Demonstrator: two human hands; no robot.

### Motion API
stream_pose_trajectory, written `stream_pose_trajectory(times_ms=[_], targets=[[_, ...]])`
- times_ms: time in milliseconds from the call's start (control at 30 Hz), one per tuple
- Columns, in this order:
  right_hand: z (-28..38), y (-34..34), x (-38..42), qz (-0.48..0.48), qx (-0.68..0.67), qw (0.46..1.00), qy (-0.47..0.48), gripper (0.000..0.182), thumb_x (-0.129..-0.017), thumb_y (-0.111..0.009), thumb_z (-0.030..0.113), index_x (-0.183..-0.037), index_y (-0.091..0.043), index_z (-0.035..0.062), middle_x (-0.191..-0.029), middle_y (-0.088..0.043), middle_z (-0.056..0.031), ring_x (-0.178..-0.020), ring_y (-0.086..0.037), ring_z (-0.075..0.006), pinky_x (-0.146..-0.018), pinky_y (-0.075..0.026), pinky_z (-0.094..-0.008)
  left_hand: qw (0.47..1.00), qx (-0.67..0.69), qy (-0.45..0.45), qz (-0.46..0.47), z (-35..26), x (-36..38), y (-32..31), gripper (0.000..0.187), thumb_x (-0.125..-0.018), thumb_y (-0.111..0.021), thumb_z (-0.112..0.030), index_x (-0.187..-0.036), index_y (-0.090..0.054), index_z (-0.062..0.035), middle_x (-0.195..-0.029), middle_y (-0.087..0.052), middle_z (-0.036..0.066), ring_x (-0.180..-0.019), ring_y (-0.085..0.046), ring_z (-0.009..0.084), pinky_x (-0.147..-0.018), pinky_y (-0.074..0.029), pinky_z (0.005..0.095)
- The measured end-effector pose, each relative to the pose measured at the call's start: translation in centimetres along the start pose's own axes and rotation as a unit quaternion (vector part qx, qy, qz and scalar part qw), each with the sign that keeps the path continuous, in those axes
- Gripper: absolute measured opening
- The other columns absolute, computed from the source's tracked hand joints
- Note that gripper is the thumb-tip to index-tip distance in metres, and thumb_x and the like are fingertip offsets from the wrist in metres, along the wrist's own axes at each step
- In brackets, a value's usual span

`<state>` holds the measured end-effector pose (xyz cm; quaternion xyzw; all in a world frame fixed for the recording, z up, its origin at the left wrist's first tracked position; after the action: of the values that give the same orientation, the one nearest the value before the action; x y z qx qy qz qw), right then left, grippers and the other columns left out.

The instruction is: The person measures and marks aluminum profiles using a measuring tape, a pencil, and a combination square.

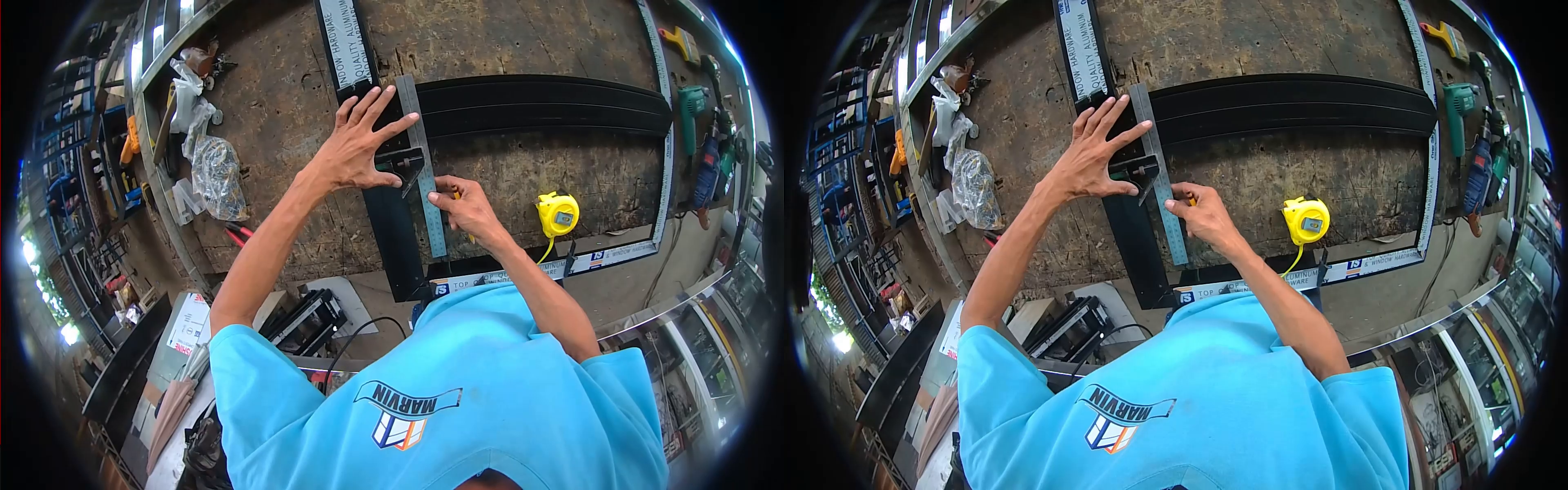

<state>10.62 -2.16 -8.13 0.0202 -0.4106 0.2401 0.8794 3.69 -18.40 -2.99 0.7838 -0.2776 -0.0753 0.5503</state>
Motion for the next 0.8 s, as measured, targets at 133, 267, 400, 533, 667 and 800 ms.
stream_pose_trajectory(times_ms=[133,267,400,533,667,800], targets=[[-0.2,-0.1,0.0,0.003,-0.021,0.999,0.025,0.039,-0.089,-0.067,0.021,-0.118,-0.062,-0.0046,-0.069,-0.058,-0.0025,-0.047,-0.049,-0.0075,-0.041,-0.040,-0.0228,1.000,-0.001,0.002,0.007,0.4,-0.2,0.1,0.111,-0.050,-0.072,-0.080,-0.146,-0.036,-0.0386,-0.159,-0.013,0.007,-0.146,-0.008,0.0289,-0.118,-0.006,0.0479],[-0.8,0.0,0.0,-0.020,-0.015,1.000,0.016,0.041,-0.090,-0.067,0.022,-0.120,-0.061,-0.0053,-0.069,-0.059,-0.0030,-0.046,-0.049,-0.0075,-0.041,-0.040,-0.0231,1.000,-0.013,0.002,-0.005,0.2,-0.1,0.5,0.111,-0.048,-0.071,-0.082,-0.145,-0.039,-0.0381,-0.159,-0.016,0.007,-0.145,-0.012,0.0301,-0.117,-0.011,0.0480],[-0.5,0.0,0.2,-0.021,-0.022,1.000,0.008,0.041,-0.090,-0.067,0.023,-0.120,-0.062,-0.0047,-0.069,-0.059,-0.0025,-0.046,-0.049,-0.0070,-0.041,-0.039,-0.0229,1.000,0.016,0.014,0.005,0.5,-0.2,0.5,0.109,-0.048,-0.078,-0.073,-0.144,-0.039,-0.0392,-0.158,-0.016,0.006,-0.144,-0.015,0.0306,-0.116,-0.013,0.0479],[-0.5,-0.1,0.2,-0.024,-0.038,0.999,0.000,0.040,-0.089,-0.067,0.022,-0.120,-0.063,-0.0019,-0.070,-0.058,-0.0012,-0.045,-0.048,-0.0056,-0.041,-0.038,-0.0218,0.998,0.055,0.016,-0.001,0.6,-0.2,0.5,0.110,-0.044,-0.083,-0.066,-0.142,-0.041,-0.0407,-0.158,-0.017,0.006,-0.144,-0.014,0.0297,-0.116,-0.014,0.0470],[-1.3,0.1,0.1,-0.027,-0.040,0.999,-0.017,0.045,-0.088,-0.070,0.026,-0.121,-0.062,-0.0024,-0.074,-0.059,-0.0007,-0.045,-0.045,-0.0039,-0.041,-0.035,-0.0193,0.998,0.061,0.012,-0.008,0.7,-0.2,0.5,0.111,-0.041,-0.083,-0.068,-0.141,-0.041,-0.0421,-0.157,-0.018,0.005,-0.144,-0.014,0.0295,-0.118,-0.015,0.0468],[-1.2,-0.1,0.1,-0.028,-0.040,0.999,-0.022,0.046,-0.088,-0.071,0.027,-0.122,-0.062,-0.0017,-0.071,-0.058,0.0000,-0.045,-0.045,-0.0036,-0.040,-0.035,-0.0194,0.996,0.081,-0.002,-0.023,0.8,-0.2,0.4,0.108,-0.044,-0.082,-0.068,-0.141,-0.042,-0.0411,-0.157,-0.017,0.006,-0.144,-0.013,0.0307,-0.119,-0.014,0.0496]])
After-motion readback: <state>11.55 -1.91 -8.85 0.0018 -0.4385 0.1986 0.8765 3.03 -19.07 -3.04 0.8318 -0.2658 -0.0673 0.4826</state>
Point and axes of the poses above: each hand's wrist, its own x-axis away from the middle knuckle, its own y-axis out of the back of the hand, z = x × y, the point moved 10 cm from there along -x, towards the middle knuckle
